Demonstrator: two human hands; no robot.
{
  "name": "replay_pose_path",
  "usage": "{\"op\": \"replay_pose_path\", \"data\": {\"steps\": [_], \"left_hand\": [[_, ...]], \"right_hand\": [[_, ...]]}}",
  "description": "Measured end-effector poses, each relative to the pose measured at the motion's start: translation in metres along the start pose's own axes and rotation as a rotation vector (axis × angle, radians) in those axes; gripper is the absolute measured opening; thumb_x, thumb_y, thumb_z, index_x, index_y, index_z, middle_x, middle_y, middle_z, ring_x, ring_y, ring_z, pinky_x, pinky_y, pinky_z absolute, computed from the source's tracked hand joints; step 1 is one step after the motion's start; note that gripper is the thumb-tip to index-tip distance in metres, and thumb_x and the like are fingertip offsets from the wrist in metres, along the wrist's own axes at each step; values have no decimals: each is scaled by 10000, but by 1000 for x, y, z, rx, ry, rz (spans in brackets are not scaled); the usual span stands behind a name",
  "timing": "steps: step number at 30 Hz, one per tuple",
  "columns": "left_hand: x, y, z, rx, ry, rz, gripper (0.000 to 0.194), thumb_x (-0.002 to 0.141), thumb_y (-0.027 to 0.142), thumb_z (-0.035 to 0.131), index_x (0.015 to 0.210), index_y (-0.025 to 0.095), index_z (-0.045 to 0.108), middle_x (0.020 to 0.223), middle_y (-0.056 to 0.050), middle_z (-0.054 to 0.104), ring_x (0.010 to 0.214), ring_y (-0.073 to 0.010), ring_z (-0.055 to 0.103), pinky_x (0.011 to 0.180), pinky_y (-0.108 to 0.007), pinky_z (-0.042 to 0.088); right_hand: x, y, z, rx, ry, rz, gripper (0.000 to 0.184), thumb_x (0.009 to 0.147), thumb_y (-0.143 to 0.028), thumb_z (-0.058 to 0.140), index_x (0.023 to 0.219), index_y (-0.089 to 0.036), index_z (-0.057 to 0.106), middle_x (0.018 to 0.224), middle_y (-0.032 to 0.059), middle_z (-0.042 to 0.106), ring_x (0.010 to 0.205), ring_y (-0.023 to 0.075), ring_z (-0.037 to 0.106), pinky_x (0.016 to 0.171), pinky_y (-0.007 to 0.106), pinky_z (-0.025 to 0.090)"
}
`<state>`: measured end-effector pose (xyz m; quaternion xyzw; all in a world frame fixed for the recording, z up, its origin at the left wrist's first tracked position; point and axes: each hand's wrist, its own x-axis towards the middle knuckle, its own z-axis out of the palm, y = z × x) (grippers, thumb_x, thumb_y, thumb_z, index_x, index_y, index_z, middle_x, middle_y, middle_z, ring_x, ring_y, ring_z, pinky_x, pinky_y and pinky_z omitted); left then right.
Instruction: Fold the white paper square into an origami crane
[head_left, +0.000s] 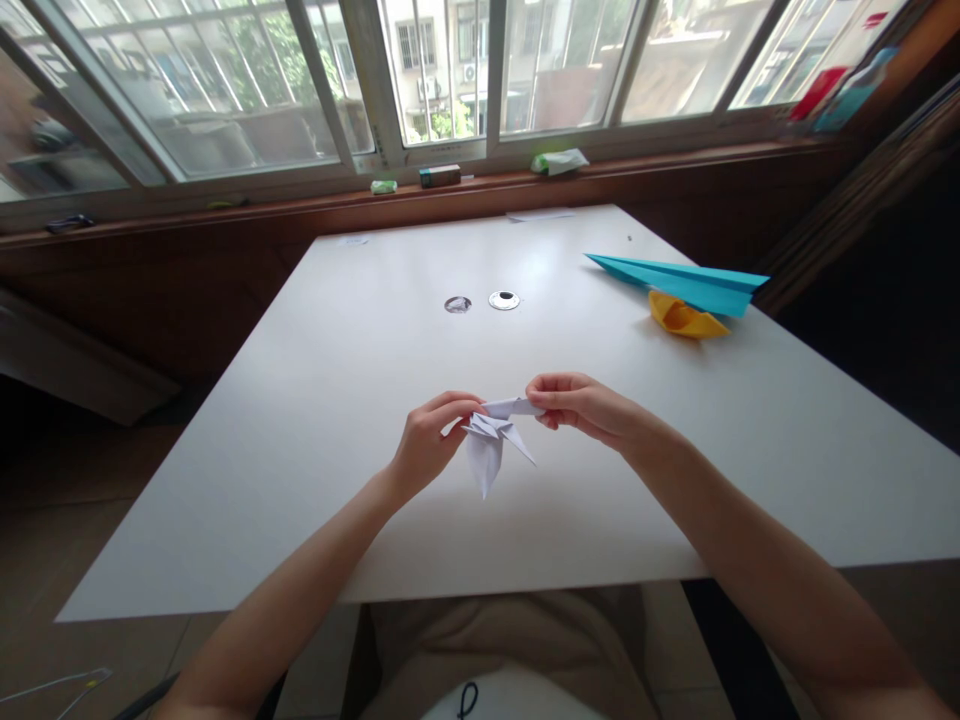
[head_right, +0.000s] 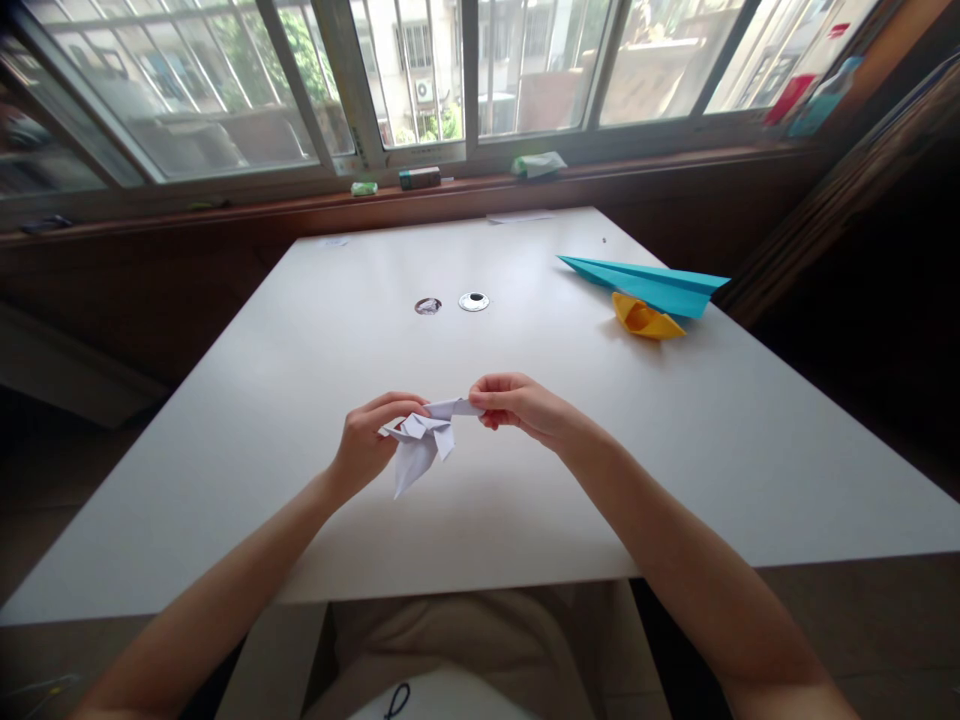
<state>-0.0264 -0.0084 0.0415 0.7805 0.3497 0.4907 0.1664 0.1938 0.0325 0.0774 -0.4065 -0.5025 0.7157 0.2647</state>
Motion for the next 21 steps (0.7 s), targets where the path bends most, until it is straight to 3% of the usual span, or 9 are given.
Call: {"op": "replay_pose_path", "data": {"steps": [6,12,16,21], "left_hand": [[0,2,1,-9,-20,-21,183,790,55,500,804,171,641,908,-63,680,802,-129,646,690,-228,515],[-2,0,2,-83,-81,-60,271,733,-24,474,822,169,641,932,-66,683,837,-134,646,688,-227,518],[-4,-1,4,-101,-73,-117,245,719,-22,512,804,163,649,906,-63,689,817,-133,649,694,-232,523],[-4,-1,5,-199,-120,-227,197,725,22,543,806,155,663,940,-78,684,832,-149,654,651,-229,533]], "right_hand": [[3,4,-3,133,-43,70,188,662,-265,727,680,-132,594,586,-34,524,500,42,464,506,201,353],[6,9,-2,209,-38,100,172,647,-227,735,666,-132,594,576,-43,515,488,33,467,488,179,361],[5,8,2,83,-39,-24,187,686,-271,713,659,-140,581,564,-44,515,490,39,455,489,187,352],[2,6,5,-134,-39,-193,188,703,-300,703,707,-146,595,631,-27,554,592,71,511,604,221,409]]}}
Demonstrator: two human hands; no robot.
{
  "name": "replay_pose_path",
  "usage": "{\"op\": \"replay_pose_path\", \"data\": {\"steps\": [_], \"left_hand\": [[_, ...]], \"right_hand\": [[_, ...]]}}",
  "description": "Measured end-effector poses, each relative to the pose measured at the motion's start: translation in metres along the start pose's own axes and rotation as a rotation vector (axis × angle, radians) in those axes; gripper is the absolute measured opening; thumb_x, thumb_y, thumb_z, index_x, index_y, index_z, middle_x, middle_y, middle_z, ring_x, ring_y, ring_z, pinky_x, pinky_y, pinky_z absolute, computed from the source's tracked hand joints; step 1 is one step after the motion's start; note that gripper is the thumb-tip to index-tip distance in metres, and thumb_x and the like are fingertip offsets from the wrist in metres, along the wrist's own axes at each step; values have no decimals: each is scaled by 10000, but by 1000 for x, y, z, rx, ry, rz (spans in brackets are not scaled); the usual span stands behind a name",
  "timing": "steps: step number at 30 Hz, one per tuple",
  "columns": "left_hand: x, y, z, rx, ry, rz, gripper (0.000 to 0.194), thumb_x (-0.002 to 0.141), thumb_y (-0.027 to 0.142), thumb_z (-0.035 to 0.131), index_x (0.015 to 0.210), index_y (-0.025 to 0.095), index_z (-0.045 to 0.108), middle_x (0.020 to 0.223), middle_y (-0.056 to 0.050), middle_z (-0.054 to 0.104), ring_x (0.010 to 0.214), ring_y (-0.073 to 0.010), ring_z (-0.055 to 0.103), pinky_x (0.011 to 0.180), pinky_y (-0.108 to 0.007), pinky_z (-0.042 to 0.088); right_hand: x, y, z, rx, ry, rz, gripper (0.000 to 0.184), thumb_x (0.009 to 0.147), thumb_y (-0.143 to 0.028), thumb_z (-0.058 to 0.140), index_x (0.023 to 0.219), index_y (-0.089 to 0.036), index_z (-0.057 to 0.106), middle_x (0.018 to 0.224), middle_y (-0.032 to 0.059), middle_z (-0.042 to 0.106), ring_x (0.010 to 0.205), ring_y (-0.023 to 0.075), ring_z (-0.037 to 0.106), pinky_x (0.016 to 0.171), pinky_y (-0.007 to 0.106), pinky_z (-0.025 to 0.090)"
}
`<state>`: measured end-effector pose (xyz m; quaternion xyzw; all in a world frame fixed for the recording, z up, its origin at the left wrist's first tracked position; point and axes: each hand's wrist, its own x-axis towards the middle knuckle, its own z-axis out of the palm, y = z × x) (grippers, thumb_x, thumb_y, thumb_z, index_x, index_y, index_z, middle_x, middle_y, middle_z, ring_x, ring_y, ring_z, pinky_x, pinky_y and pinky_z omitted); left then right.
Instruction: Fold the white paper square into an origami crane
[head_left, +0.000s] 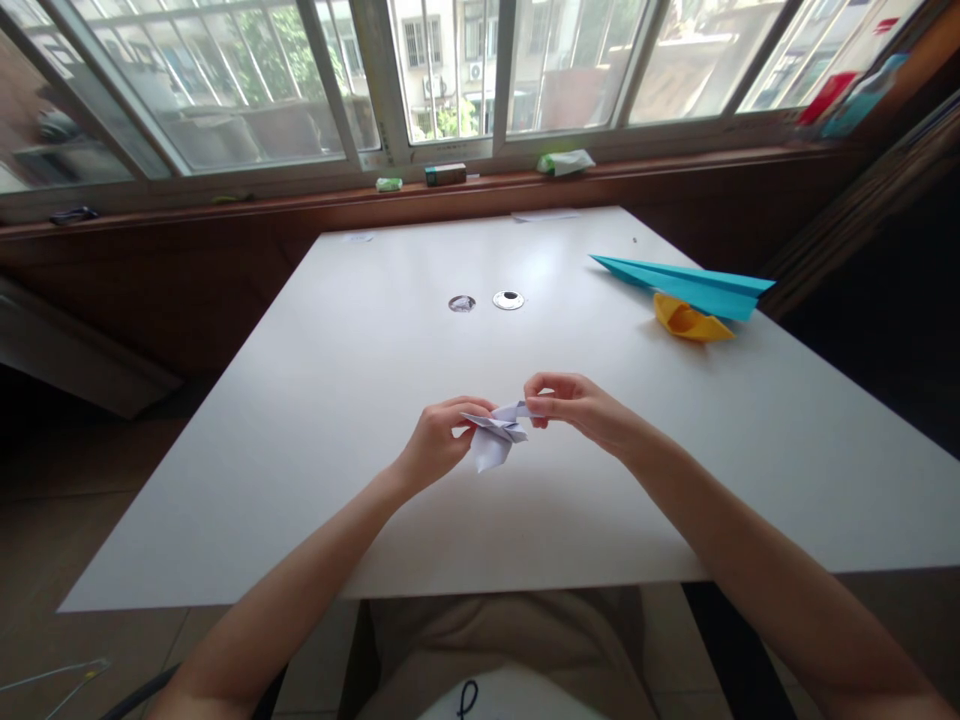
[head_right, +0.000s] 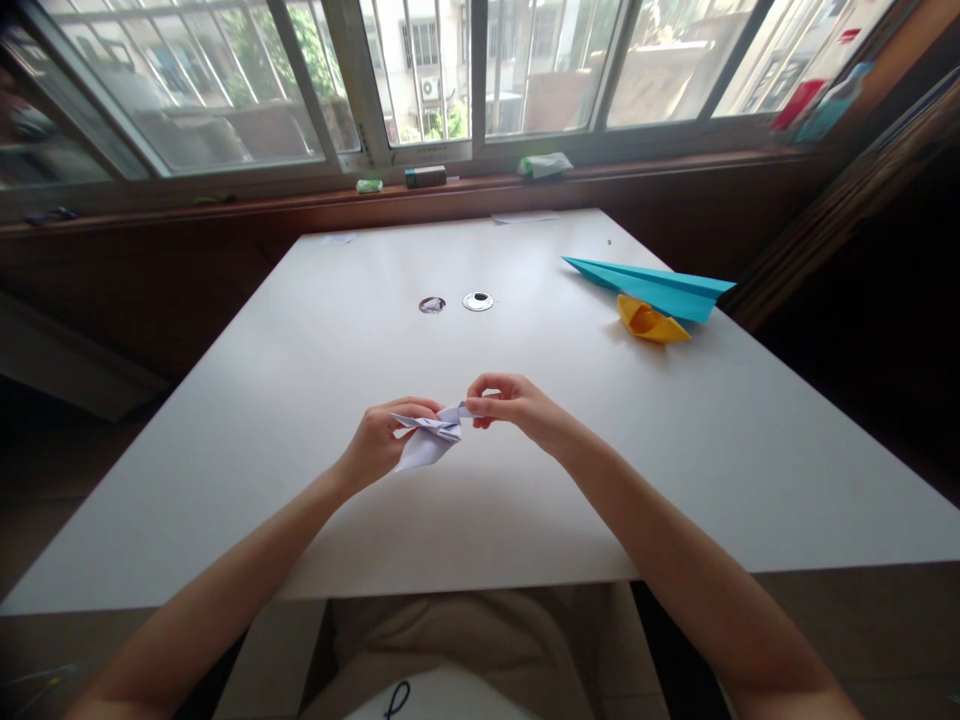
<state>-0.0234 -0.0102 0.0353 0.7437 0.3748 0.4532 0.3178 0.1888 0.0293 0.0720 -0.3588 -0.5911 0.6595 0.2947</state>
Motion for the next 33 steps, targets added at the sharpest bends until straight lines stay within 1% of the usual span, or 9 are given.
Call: {"op": "replay_pose_path", "data": {"steps": [6,10,14,17,19,23,25,28,33], "left_hand": [[0,3,-2,-52,-20,-56,130,718,65,588,764,157,669,909,-76,689,803,-156,656,663,-248,530],[-1,3,-1,-50,-36,-68,114,698,69,619,755,154,667,913,-86,690,777,-168,656,658,-266,526],[0,3,1,-53,11,-73,76,697,101,629,737,156,660,888,-82,695,771,-170,657,644,-264,520],[1,4,0,-75,54,-122,57,694,116,635,728,153,660,880,-80,696,763,-169,656,647,-265,520],[1,5,0,-103,77,-166,56,693,113,634,728,147,660,883,-84,696,761,-169,656,649,-265,522],[2,6,0,-132,97,-213,56,700,109,622,721,142,662,881,-86,697,779,-172,657,654,-259,521],[1,6,1,-128,99,-211,61,699,107,621,719,144,665,876,-81,698,777,-171,658,662,-262,526],[0,5,4,-111,104,-203,65,700,104,615,713,146,662,866,-77,698,777,-173,658,664,-268,539],[-2,3,8,-87,109,-197,134,704,108,609,821,146,664,872,-73,688,820,-184,656,707,-293,556]], "right_hand": [[-3,-4,3,-69,-37,-103,214,718,-343,679,719,-147,591,749,9,584,645,98,530,640,261,449],[-5,-2,5,-144,-45,-225,191,772,-340,630,764,-156,581,792,27,593,681,108,537,657,275,472],[-6,3,6,-223,14,-326,161,808,-325,588,840,-169,562,846,45,605,750,137,575,705,316,504],[-8,2,8,-320,8,-385,152,808,-294,583,901,-179,550,912,61,610,838,165,595,782,363,509],[-9,1,8,-389,-18,-429,195,783,-256,605,950,-192,530,976,64,601,903,177,595,817,372,504],[-8,3,9,-513,-39,-479,448,677,-277,710,1051,-229,469,1075,69,577,978,205,585,795,374,508],[-6,7,11,-582,19,-496,502,632,-320,748,1031,-231,457,1053,70,591,926,203,595,752,369,512],[-3,13,17,-633,153,-531,366,692,-331,698,937,-221,449,964,59,611,794,169,601,682,345,514],[-2,17,20,-589,214,-549,260,746,-297,649,869,-218,433,917,37,618,767,148,604,701,336,530]]}}
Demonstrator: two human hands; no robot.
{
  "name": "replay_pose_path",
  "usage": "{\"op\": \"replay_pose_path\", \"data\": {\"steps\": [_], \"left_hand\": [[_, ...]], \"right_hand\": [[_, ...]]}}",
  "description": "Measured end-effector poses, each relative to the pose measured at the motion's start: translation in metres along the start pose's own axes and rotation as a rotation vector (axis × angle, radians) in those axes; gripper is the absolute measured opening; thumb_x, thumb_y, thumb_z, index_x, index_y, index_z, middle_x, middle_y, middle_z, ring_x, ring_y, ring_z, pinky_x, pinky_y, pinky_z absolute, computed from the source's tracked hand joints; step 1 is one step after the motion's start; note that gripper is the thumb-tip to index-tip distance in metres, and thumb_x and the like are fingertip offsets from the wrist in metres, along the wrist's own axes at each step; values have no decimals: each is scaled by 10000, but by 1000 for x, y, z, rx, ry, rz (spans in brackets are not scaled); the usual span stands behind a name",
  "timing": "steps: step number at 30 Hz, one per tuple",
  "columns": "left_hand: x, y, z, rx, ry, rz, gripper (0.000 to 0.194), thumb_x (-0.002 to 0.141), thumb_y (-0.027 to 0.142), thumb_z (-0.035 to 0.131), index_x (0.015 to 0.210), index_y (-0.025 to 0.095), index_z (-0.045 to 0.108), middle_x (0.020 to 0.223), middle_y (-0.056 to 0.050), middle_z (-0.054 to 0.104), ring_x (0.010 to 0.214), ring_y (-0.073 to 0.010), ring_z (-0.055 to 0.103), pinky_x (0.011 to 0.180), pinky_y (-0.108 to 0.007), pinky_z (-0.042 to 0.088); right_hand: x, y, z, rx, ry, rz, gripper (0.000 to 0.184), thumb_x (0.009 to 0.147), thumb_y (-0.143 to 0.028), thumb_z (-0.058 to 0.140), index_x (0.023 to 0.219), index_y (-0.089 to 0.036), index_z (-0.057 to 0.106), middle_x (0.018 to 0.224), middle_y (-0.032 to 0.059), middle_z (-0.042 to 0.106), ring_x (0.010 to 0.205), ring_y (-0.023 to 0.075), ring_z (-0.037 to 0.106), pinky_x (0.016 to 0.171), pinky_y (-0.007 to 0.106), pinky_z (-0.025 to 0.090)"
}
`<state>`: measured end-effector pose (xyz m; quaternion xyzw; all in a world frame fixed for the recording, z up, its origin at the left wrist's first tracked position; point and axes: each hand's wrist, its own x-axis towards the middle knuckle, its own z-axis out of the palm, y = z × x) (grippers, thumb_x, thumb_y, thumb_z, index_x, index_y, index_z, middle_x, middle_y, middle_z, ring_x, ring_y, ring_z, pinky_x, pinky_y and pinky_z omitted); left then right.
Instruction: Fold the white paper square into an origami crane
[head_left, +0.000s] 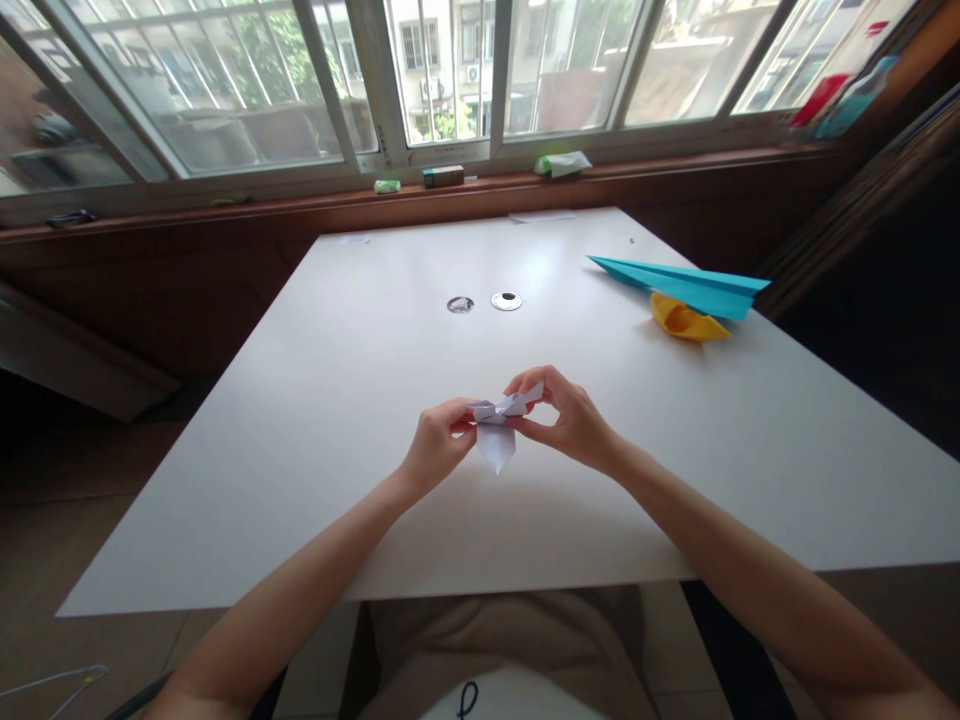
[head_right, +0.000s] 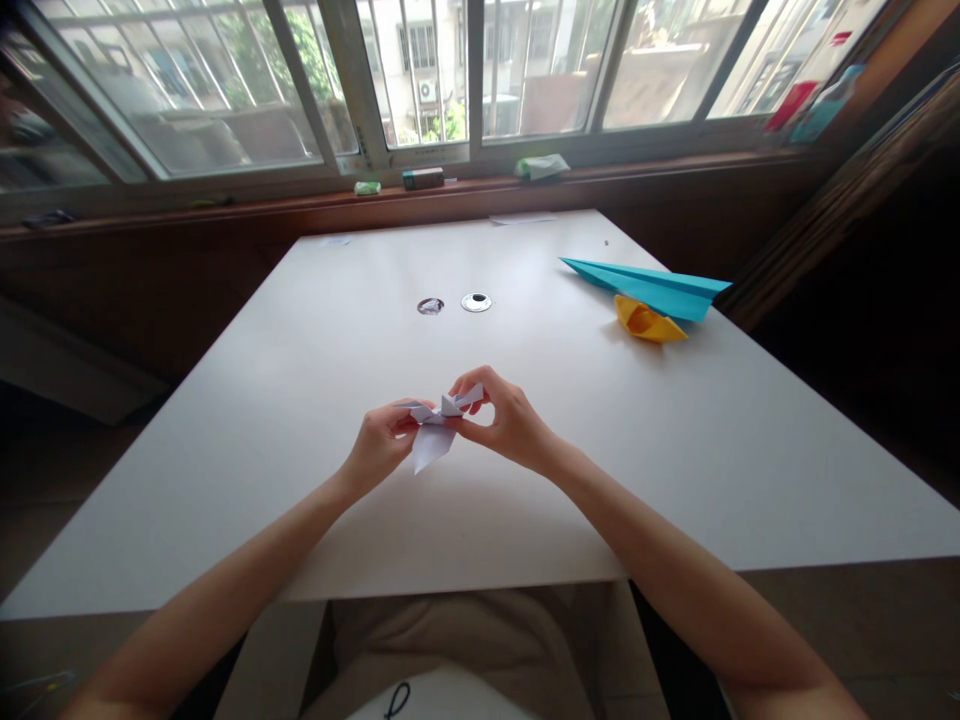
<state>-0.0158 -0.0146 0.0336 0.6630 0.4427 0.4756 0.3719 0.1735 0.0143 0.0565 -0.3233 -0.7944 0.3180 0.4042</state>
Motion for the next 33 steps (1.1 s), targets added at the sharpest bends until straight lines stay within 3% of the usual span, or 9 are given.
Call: {"op": "replay_pose_path", "data": {"steps": [5,10,16,21,26,30,33], "left_hand": [[0,-5,1,-62,-4,-26,202,699,108,633,876,170,557,832,-28,684,752,-153,670,690,-271,553],[0,-7,0,-196,-49,-3,163,746,187,645,864,167,535,882,-50,680,830,-155,663,745,-273,537],[1,-8,-1,-237,41,17,174,729,246,681,812,161,554,774,-14,669,756,-136,661,711,-264,542],[1,-11,-1,-148,125,74,182,713,262,688,783,157,557,753,-13,673,717,-132,664,665,-246,550],[-2,-5,-3,26,129,205,45,760,184,614,778,166,577,877,-54,712,779,-148,684,643,-232,555],[-4,-1,-2,97,131,257,45,763,128,589,777,170,581,891,-57,717,785,-144,685,618,-214,551],[-3,-4,-2,81,144,231,61,748,128,606,772,172,571,887,-50,714,776,-138,683,630,-217,554]], "right_hand": [[1,2,-1,10,38,23,256,735,-279,662,852,-215,444,883,28,614,757,144,599,716,337,542],[0,-1,0,50,23,0,223,742,-246,659,863,-203,476,900,38,619,784,148,611,750,355,547],[-1,-7,-4,129,13,-15,178,775,-274,634,870,-198,504,971,70,639,857,162,633,800,363,546],[-1,-6,-8,239,88,45,152,841,-317,552,935,-206,509,1015,75,662,874,165,653,755,340,554],[1,-6,-6,231,242,75,153,802,-295,601,748,-187,507,861,47,692,741,141,659,654,300,569],[3,-8,-5,295,239,144,184,799,-314,599,724,-187,488,833,39,688,711,134,652,649,308,566],[4,-6,-4,307,200,186,165,804,-329,592,776,-187,513,871,52,683,796,156,651,677,314,551]]}}
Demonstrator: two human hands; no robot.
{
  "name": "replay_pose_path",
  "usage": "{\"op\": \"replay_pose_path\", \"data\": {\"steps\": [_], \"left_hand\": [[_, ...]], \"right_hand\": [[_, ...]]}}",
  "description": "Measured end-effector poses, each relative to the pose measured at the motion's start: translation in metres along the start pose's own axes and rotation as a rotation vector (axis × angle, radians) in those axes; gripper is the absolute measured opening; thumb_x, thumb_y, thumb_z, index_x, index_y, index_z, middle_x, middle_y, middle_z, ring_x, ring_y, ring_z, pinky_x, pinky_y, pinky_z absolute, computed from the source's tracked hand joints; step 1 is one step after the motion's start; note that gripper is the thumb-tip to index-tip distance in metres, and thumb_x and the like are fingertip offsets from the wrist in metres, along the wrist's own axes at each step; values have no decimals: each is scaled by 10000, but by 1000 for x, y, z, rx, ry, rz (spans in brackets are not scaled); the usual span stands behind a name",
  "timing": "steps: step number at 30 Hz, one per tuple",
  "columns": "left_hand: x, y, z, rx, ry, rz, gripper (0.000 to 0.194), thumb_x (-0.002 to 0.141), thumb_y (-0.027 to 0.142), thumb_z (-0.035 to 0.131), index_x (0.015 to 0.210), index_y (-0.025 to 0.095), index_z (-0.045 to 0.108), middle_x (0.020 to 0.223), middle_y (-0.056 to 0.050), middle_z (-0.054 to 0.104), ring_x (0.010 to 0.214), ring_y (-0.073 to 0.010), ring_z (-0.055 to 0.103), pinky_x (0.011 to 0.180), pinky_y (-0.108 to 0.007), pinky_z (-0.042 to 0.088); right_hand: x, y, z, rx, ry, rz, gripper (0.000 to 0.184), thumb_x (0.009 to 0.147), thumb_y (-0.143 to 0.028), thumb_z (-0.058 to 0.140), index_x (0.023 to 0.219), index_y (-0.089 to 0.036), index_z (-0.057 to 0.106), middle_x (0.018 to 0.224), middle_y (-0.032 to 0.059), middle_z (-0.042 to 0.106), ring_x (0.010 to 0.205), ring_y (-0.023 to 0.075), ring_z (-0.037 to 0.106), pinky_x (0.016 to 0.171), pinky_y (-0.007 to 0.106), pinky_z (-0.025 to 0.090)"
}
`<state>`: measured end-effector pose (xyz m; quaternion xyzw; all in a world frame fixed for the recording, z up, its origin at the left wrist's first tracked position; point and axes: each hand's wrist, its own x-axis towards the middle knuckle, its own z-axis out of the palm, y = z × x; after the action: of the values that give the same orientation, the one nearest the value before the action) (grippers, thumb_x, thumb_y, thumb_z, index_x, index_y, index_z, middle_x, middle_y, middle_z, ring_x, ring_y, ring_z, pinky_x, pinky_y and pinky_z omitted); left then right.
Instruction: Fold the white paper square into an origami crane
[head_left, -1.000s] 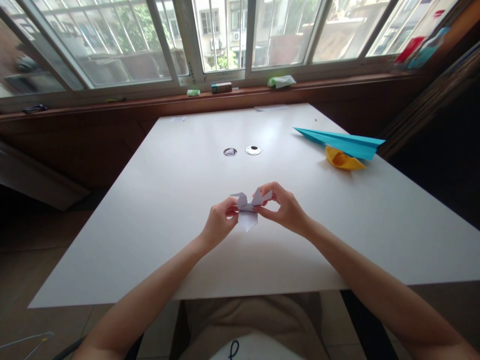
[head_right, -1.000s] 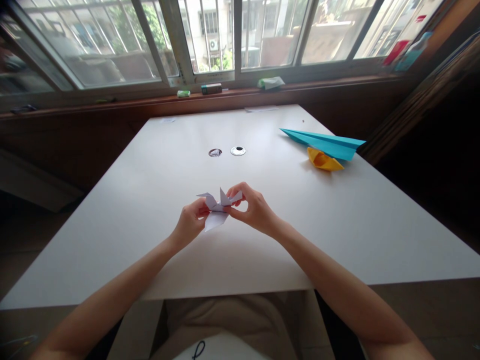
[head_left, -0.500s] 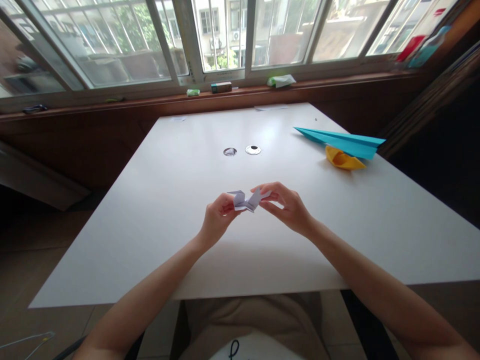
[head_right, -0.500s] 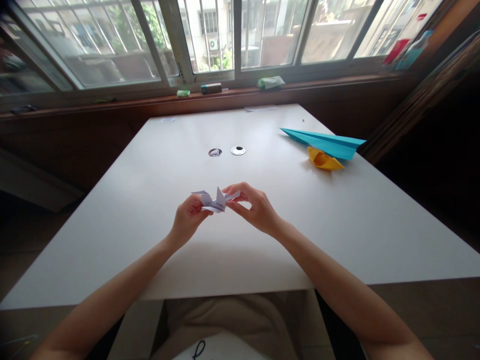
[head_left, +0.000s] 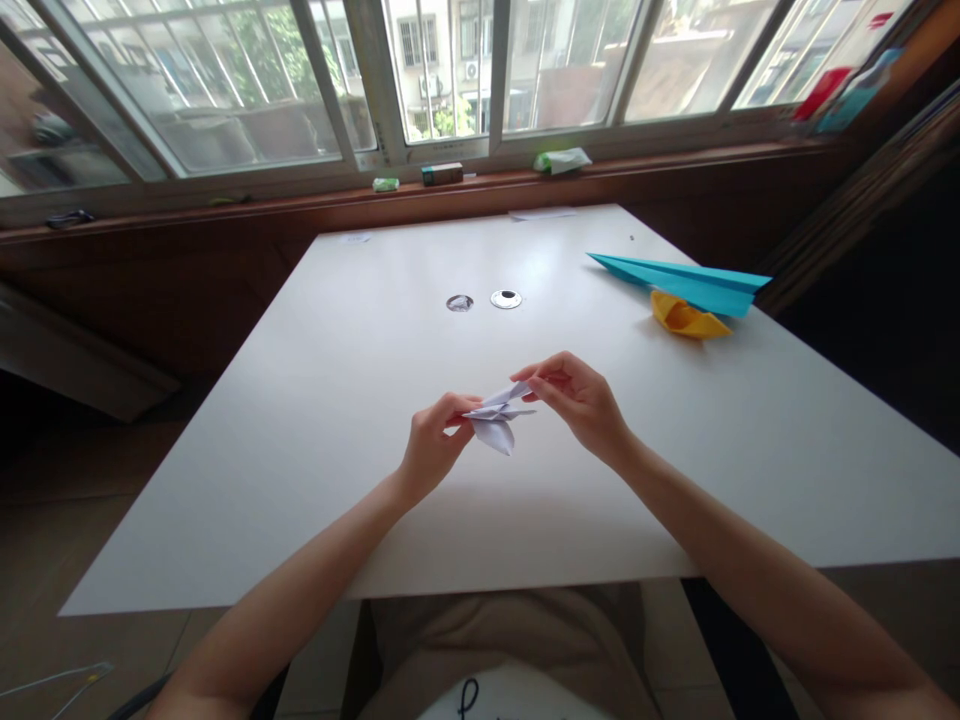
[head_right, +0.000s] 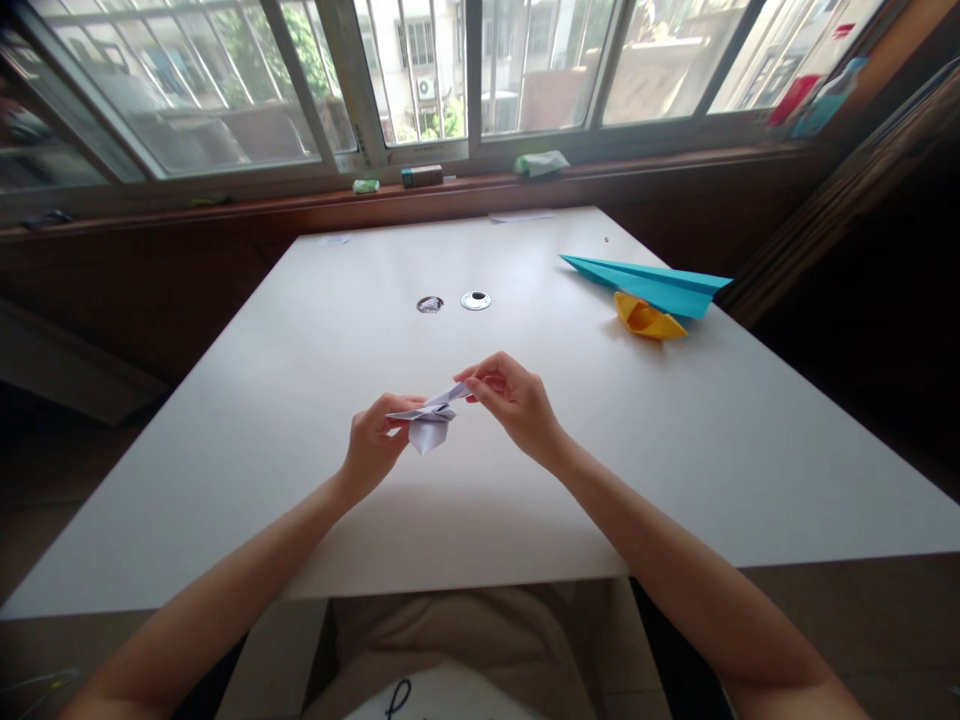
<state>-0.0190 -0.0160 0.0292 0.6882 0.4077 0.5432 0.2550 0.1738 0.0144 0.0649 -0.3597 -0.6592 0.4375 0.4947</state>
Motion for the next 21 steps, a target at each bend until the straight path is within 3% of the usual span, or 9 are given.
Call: {"op": "replay_pose_path", "data": {"steps": [4,7,9,11,14,16,21], "left_hand": [[2,-5,0,47,77,-39,73,738,142,621,776,172,567,848,-31,713,732,-127,678,644,-218,552],[3,-6,-1,128,144,-37,67,748,150,614,781,181,565,847,-20,714,738,-129,677,644,-219,550],[3,-7,-2,189,163,2,53,765,161,601,776,189,557,880,-20,712,776,-134,677,664,-226,550],[3,-8,-3,264,163,68,47,784,161,584,794,194,553,925,-28,704,827,-138,672,696,-234,548],[3,-11,-6,398,151,190,70,800,144,566,839,198,545,951,-38,695,852,-137,668,722,-236,537],[3,-12,-8,488,131,273,86,808,129,554,857,198,539,945,-39,695,844,-136,669,715,-229,526],[4,-11,-10,604,67,361,113,816,108,543,891,192,536,953,-54,691,853,-141,664,717,-219,506]], "right_hand": [[2,4,-3,-18,70,9,227,792,-356,606,936,-204,519,1044,62,636,941,173,620,773,327,508],[4,2,-8,-13,119,100,269,766,-425,616,869,-187,543,940,45,636,835,156,622,692,280,490],[5,-2,-10,49,-36,267,347,766,-500,581,747,-154,576,781,42,640,703,137,612,623,253,470],[5,-5,-10,147,-306,459,450,757,-566,548,690,-125,611,705,59,646,639,129,605,606,246,465],[1,-8,-5,282,-562,599,498,737,-592,554,793,-108,653,745,80,675,662,137,625,634,244,477],[-2,-8,-1,356,-606,639,471,762,-561,553,879,-115,646,777,78,684,682,132,634,656,238,486],[-4,0,7,505,-542,709,308,815,-415,568,908,-127,627,795,67,689,678,112,636,674,222,507]]}}
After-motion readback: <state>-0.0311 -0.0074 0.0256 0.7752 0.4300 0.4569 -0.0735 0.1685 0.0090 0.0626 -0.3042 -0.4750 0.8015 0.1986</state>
